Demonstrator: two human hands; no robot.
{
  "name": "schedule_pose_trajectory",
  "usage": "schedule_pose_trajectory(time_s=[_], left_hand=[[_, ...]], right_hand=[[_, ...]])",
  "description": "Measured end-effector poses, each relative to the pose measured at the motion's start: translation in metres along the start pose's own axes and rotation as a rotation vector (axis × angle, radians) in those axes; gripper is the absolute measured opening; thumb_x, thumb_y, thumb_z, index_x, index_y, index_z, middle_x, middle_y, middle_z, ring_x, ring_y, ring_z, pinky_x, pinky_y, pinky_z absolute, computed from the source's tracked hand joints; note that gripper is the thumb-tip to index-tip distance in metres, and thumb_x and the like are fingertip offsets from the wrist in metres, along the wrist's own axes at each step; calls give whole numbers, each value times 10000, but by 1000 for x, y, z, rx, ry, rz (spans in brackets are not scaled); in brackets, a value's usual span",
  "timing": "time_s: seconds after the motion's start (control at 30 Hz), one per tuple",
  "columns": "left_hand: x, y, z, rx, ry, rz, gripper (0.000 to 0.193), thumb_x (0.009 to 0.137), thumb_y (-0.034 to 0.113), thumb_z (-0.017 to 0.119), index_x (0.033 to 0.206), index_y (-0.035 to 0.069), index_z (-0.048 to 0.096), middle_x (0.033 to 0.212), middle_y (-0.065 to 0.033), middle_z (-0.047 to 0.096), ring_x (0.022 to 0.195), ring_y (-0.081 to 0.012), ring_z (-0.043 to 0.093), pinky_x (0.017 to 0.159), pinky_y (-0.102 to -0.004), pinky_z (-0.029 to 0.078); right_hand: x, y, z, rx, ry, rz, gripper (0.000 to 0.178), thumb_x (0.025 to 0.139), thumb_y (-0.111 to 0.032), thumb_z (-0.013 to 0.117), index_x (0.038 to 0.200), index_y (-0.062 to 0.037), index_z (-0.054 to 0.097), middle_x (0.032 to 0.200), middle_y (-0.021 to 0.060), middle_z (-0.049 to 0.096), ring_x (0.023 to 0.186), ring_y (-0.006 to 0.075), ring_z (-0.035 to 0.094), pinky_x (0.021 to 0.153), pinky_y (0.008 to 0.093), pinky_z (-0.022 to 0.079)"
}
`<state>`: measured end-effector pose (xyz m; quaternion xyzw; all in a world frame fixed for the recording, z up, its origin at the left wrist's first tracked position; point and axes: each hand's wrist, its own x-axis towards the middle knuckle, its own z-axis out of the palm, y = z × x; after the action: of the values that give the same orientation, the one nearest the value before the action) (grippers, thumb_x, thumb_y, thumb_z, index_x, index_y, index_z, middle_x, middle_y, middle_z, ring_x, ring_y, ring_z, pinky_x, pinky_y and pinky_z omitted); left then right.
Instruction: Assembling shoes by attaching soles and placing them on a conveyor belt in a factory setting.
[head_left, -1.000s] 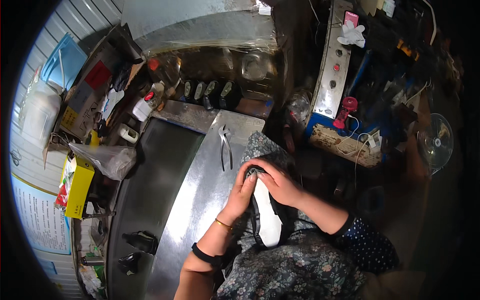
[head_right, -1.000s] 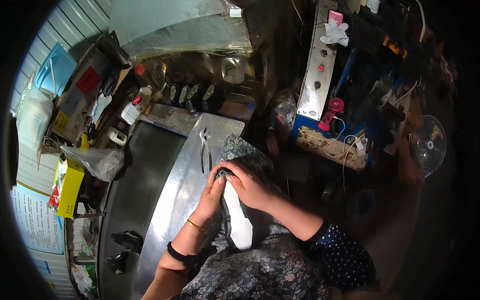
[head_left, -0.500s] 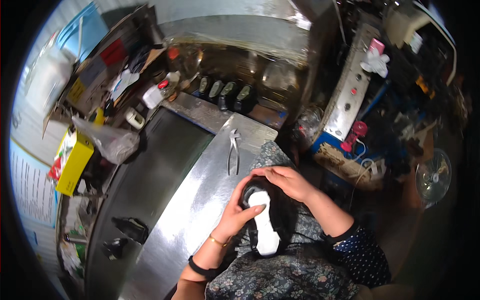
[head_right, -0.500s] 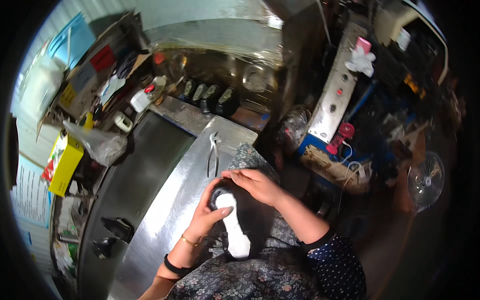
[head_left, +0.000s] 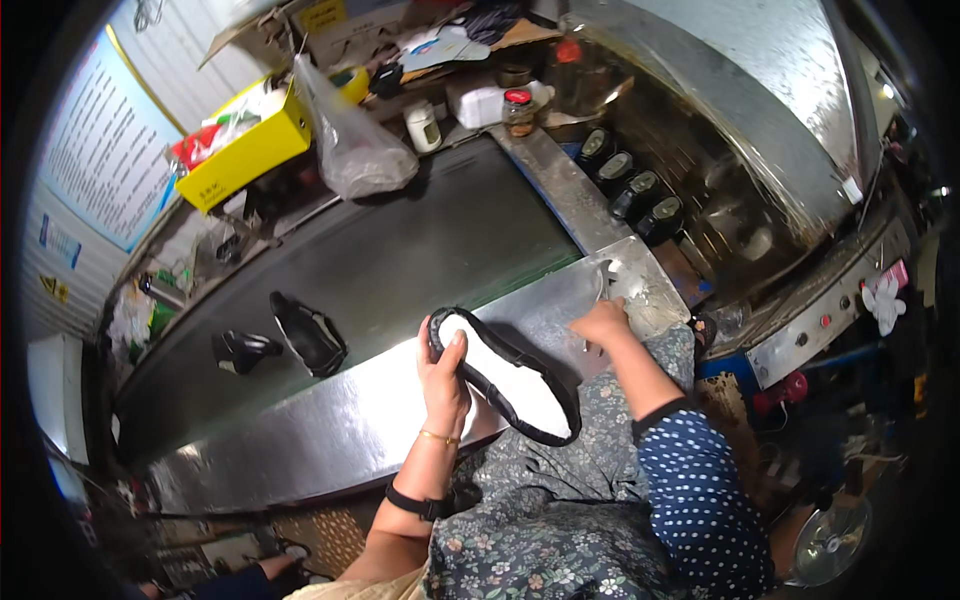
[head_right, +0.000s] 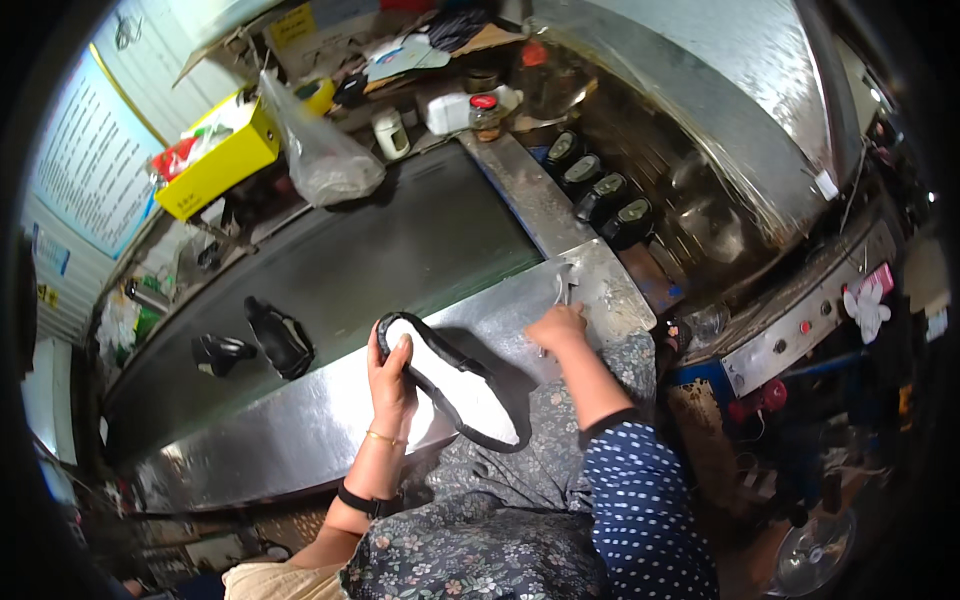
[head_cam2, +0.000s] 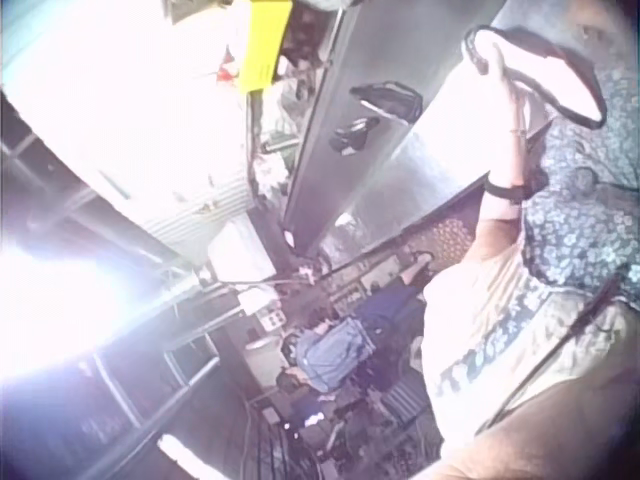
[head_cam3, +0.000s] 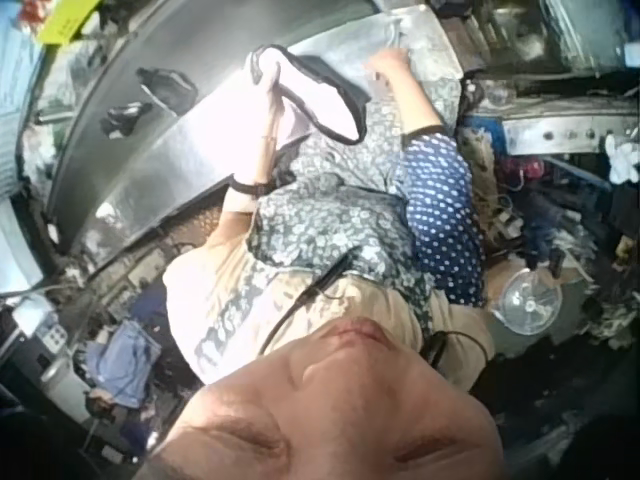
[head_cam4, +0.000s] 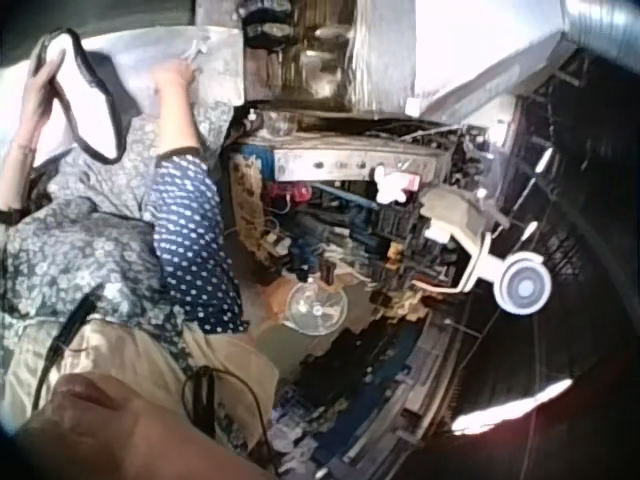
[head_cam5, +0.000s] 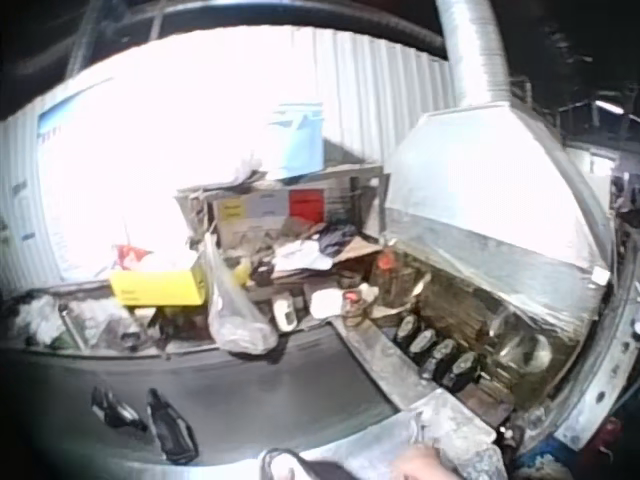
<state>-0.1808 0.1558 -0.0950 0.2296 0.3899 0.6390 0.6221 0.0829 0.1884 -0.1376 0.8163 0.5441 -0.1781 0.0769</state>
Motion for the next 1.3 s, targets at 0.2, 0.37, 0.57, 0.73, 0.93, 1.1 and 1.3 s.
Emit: schedule_pose_trajectory(time_s=[0.2,0.37,0.57,0.73,0.93,1.1,1.3], left_hand=[[24,-35,-36,424,48,-101,725,810,155,781,1362,-21,346,1152,-118,564,1016,-168,565,893,-286,470],[27,-32,-36,239,-24,-134,663,755,31,771,1300,19,394,1130,-83,550,990,-164,572,856,-287,499],[-31,44,56,-59,-272,-120,796,698,-128,676,1416,52,382,1256,-86,501,1034,-166,568,849,-296,524],[-94,41,111,45,-611,-164,785,743,-61,731,1437,60,386,1230,-50,533,1081,-139,547,942,-302,464],[-119,-54,80,765,-973,167,656,705,109,825,1264,78,484,1358,-167,372,1272,-281,396,1069,-380,332],[-120,-58,89,358,-988,-303,323,962,268,552,1208,84,453,1356,-91,409,1183,-157,450,1021,-291,350],[-142,-69,101,460,-849,-244,226,1029,226,466,1127,54,575,1123,-11,578,1015,-87,489,919,-242,384]], right_hand=[[-56,14,-15,1694,-367,61,137,923,-141,528,1003,-30,528,903,103,625,668,181,599,574,334,513],[-134,10,-13,1605,-365,-57,102,968,-91,489,1056,-42,507,1033,117,618,685,177,609,600,329,548],[-215,46,-22,1816,34,-274,136,1005,-105,486,1089,2,487,1035,116,582,819,163,607,703,337,551],[-274,83,-62,1731,446,-164,266,959,-275,569,931,-11,562,762,39,546,691,117,532,634,263,439],[-354,132,-25,1397,199,105,236,976,-181,504,881,10,603,826,83,647,806,129,631,763,277,499],[-395,116,-22,1665,-109,-15,371,1009,-190,500,1300,37,541,1266,167,600,1147,172,577,967,297,441],[-375,107,-13,1918,-325,-90,374,1042,-205,446,1312,46,512,1152,132,626,1126,199,598,959,311,462]])
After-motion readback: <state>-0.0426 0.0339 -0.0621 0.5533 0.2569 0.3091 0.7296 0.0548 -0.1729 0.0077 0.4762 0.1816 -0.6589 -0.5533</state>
